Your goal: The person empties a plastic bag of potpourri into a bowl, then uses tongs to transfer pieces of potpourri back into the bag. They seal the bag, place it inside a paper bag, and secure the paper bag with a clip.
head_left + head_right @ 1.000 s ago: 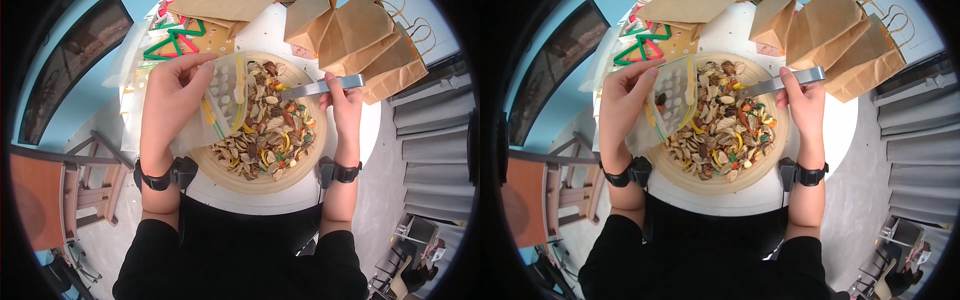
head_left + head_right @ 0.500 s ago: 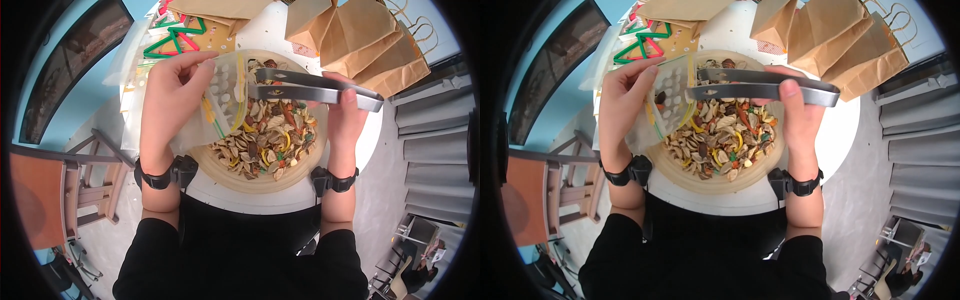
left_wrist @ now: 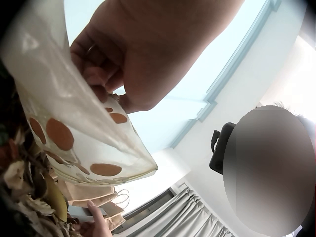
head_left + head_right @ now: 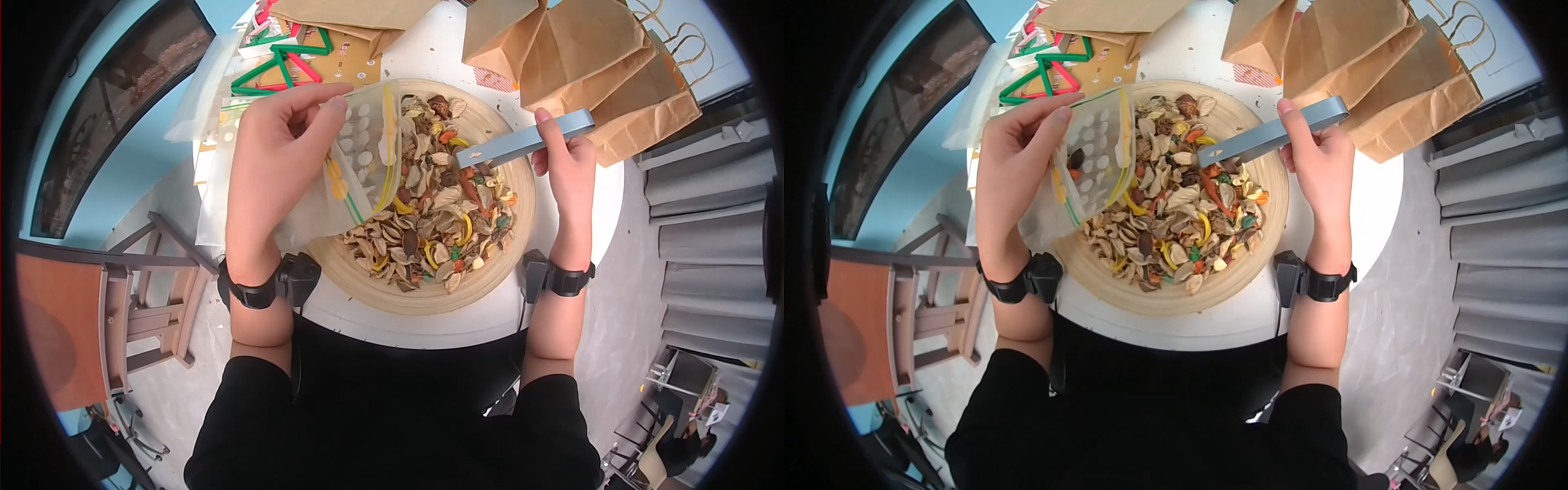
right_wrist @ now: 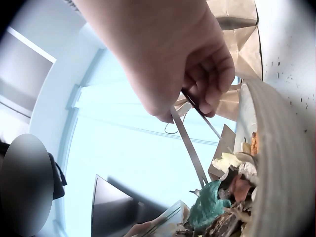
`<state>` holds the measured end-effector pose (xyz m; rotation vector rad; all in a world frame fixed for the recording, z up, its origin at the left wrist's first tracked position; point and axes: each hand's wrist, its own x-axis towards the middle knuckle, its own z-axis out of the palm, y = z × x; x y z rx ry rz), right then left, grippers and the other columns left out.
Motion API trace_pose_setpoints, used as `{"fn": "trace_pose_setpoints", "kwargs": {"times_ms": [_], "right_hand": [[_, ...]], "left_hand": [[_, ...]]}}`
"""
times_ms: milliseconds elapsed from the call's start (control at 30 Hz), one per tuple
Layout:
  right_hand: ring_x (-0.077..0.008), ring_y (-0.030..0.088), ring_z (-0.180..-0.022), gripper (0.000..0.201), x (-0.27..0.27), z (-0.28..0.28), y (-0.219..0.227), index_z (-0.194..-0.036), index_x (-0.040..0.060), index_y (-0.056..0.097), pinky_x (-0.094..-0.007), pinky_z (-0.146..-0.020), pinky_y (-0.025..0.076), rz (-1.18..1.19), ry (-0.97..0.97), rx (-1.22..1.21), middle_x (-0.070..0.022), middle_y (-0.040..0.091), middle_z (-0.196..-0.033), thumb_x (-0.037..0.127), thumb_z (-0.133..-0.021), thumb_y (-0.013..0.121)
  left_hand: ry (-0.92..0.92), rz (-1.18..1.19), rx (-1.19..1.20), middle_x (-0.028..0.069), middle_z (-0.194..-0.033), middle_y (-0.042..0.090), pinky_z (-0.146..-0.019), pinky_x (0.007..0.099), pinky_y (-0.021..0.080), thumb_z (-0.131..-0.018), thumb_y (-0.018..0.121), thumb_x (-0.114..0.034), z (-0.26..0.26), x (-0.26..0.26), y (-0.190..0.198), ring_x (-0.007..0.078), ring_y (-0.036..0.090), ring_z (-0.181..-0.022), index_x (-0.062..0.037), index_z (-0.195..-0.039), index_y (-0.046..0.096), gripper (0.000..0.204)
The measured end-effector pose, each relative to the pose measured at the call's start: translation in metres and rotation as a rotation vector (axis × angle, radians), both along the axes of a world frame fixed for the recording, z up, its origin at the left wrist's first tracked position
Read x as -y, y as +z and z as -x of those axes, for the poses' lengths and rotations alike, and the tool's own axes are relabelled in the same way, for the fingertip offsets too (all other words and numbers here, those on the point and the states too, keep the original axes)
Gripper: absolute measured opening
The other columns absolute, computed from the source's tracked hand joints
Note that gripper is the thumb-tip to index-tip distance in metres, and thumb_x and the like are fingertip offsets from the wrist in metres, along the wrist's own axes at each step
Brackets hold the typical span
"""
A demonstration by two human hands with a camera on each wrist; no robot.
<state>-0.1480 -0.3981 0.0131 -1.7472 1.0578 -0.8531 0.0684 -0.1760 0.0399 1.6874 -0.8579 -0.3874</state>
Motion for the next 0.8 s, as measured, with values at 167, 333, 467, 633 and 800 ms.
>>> {"fn": "trace_pose_setpoints", "kwargs": {"times_ms": [167,333,467,633,800], "right_hand": [[-0.0057,0.043,-0.043,0.047,-0.002,-0.001,0.001,-0.058,0.0020,0.061,-0.0224,-0.043,0.031,0.026,0.007,-0.018,0.0012,0.050,-0.048,0.037,-0.087,0.070],[-0.0054,0.042,-0.043,0.046,-0.001,-0.003,-0.005,-0.058,0.0027,0.061,-0.0228,-0.043,0.030,-0.010,0.056,0.070,0.0013,0.051,-0.049,0.037,-0.088,0.070],[-0.0052,0.040,-0.042,0.046,-0.003,-0.004,-0.007,-0.057,0.0037,0.060,-0.0233,-0.042,0.030,0.060,0.040,0.006,0.0026,0.050,-0.050,0.035,-0.090,0.069],[-0.0051,0.042,-0.045,0.046,-0.006,-0.002,-0.002,-0.057,0.0046,0.059,-0.0245,-0.044,0.032,-0.020,0.039,0.148,0.0031,0.049,-0.051,0.033,-0.092,0.066],[-0.0083,0.049,-0.049,0.041,-0.033,-0.009,0.006,-0.063,0.0043,0.060,-0.0228,-0.050,0.037,-0.085,-0.001,0.444,-0.0017,0.054,-0.053,0.030,-0.095,0.063]], "left_hand": [[0.011,0.052,-0.008,-0.0068,-0.065,0.054,-0.052,0.0195,0.033,-0.090,0.062,-0.013,0.000,0.000,-0.001,-0.0001,0.042,-0.058,0.0051,-0.108,0.069,0.026],[0.017,0.056,-0.016,-0.0065,-0.065,0.055,-0.053,0.0195,0.034,-0.090,0.062,-0.013,0.001,0.000,0.000,0.0001,0.043,-0.059,0.0052,-0.108,0.068,0.027],[0.010,0.064,-0.008,-0.0063,-0.065,0.055,-0.053,0.0195,0.034,-0.090,0.062,-0.013,0.000,0.000,-0.001,0.0001,0.043,-0.059,0.0054,-0.108,0.068,0.027],[0.000,0.077,-0.013,-0.0072,-0.064,0.051,-0.052,0.0201,0.033,-0.090,0.062,-0.013,-0.001,0.001,-0.003,0.0002,0.041,-0.059,0.0055,-0.108,0.068,0.026],[-0.008,0.071,0.000,-0.0078,-0.062,0.049,-0.051,0.0206,0.031,-0.090,0.062,-0.013,-0.001,0.002,-0.004,0.0003,0.039,-0.057,0.0052,-0.107,0.069,0.026]]}}
